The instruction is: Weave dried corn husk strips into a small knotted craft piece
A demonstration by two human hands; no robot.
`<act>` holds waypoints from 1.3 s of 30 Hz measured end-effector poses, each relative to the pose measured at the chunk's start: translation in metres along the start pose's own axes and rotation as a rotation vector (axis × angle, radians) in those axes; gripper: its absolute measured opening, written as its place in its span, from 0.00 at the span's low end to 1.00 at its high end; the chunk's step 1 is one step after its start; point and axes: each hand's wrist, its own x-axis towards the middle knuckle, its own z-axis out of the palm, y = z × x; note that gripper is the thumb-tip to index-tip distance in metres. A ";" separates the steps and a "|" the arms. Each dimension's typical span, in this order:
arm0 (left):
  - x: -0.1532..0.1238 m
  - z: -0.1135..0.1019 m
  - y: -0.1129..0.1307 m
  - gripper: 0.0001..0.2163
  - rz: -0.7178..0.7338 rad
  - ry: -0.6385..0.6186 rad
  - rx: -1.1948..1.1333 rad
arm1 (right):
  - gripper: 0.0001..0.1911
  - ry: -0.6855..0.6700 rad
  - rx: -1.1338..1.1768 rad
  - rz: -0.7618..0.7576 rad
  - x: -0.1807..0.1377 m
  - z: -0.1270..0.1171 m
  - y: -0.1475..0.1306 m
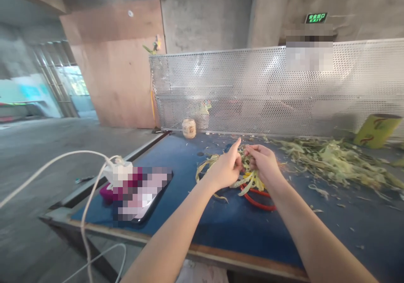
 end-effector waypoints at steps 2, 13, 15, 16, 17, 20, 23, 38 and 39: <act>0.000 0.001 -0.002 0.36 -0.019 0.000 -0.038 | 0.17 0.017 -0.009 -0.007 0.001 -0.001 0.001; 0.003 0.006 -0.009 0.32 -0.035 0.006 -0.161 | 0.17 0.051 -0.021 -0.098 0.002 -0.001 0.005; 0.006 0.006 -0.009 0.28 -0.035 0.115 -0.225 | 0.16 0.071 0.007 -0.152 0.004 -0.002 0.006; 0.007 0.005 -0.009 0.25 -0.041 0.188 -0.270 | 0.16 0.075 0.027 -0.157 0.005 -0.003 0.006; 0.008 0.004 -0.008 0.23 -0.050 0.263 -0.326 | 0.16 0.072 0.051 -0.142 0.006 -0.004 0.007; 0.011 0.000 -0.004 0.23 -0.093 0.398 -0.543 | 0.17 0.008 0.125 -0.040 0.008 -0.004 0.008; 0.012 -0.003 -0.001 0.24 -0.176 0.475 -0.726 | 0.16 -0.086 0.173 0.001 0.007 -0.003 0.008; 0.011 -0.006 -0.003 0.24 -0.304 0.713 -1.028 | 0.14 -0.290 0.119 0.095 0.005 -0.003 0.008; 0.011 -0.006 -0.003 0.24 -0.296 0.706 -1.035 | 0.14 -0.287 0.117 0.083 0.005 -0.004 0.009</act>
